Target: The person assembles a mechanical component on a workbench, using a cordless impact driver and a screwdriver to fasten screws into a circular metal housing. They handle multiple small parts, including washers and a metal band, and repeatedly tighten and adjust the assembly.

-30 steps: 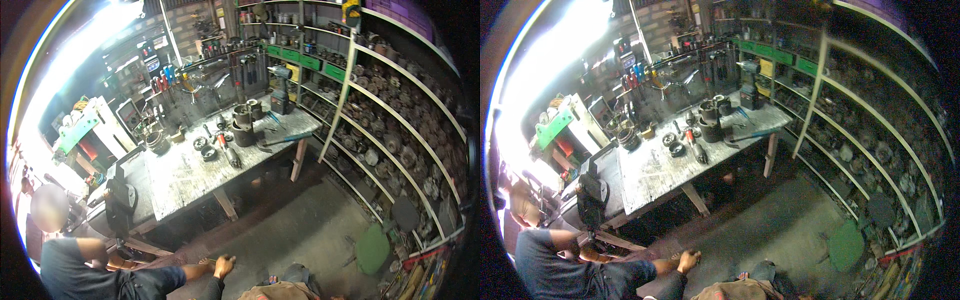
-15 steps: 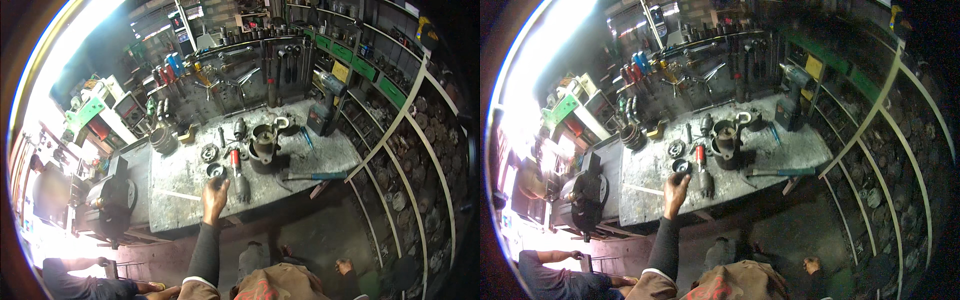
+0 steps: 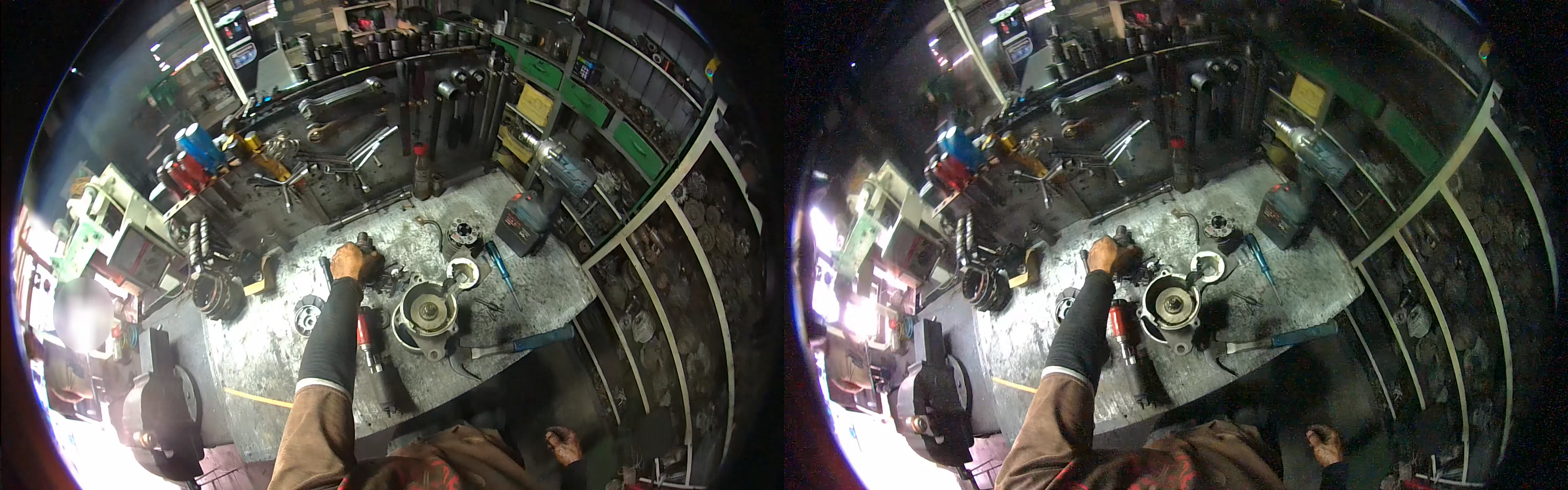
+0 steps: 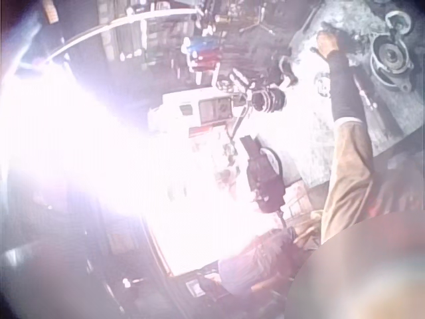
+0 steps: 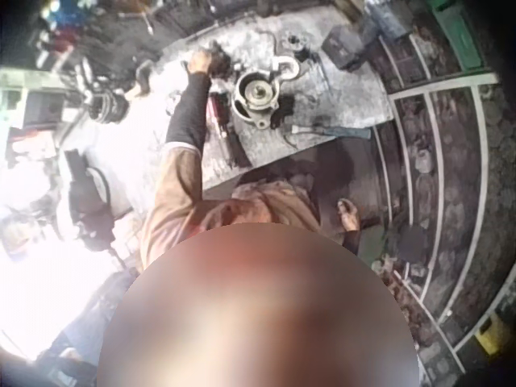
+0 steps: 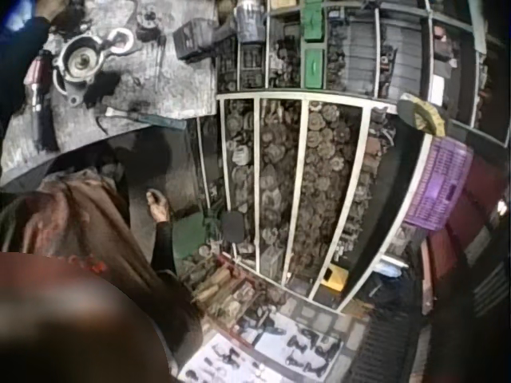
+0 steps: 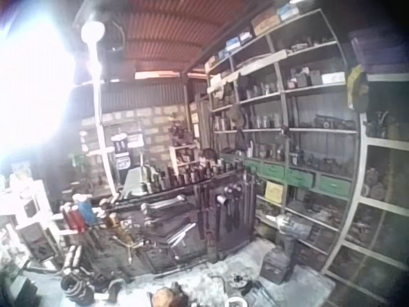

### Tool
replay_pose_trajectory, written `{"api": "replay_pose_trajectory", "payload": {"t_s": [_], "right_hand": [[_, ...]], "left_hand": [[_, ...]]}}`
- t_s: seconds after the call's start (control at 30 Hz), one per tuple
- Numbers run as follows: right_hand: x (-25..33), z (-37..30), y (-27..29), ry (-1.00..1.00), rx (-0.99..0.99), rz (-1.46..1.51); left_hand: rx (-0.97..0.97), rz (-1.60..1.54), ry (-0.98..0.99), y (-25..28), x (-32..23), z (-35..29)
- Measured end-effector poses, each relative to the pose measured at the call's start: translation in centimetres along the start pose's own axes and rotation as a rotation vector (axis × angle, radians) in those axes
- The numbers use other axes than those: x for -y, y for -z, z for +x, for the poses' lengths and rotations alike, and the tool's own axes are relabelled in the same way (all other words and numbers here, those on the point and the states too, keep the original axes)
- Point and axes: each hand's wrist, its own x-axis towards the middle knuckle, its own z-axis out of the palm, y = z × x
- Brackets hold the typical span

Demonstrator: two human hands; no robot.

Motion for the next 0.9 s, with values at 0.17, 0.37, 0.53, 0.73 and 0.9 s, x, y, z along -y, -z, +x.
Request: {"api": "replay_pose_trajectory", "payload": {"t_s": [0.17,0.37,0.53,0.73,0.9], "right_hand": [[6.9,-0.7,-0.7,0.133,0.005,-0.122],[23.0,0.0,-0.5,0.287,0.205,-0.046],[36.3,-0.6,-4.5,0.99,0.52,-0.176],[41.9,-1.7,-12.0,1.52,0.592,-0.311],[40.8,-2.1,-13.8,1.478,0.734,-0.189]], "left_hand": [[-0.026,-0.161,-0.013,1.9,-0.1,-0.1],[-0.333,-0.654,-0.195,8.3,-1.1,-11.3],[-0.456,-0.547,-0.376,14.6,-4.9,-24.7],[-0.414,-0.607,-0.444,15.7,-8.1,-32.9],[-0.332,-0.65,-0.443,14.4,-7.1,-34.8]]}}
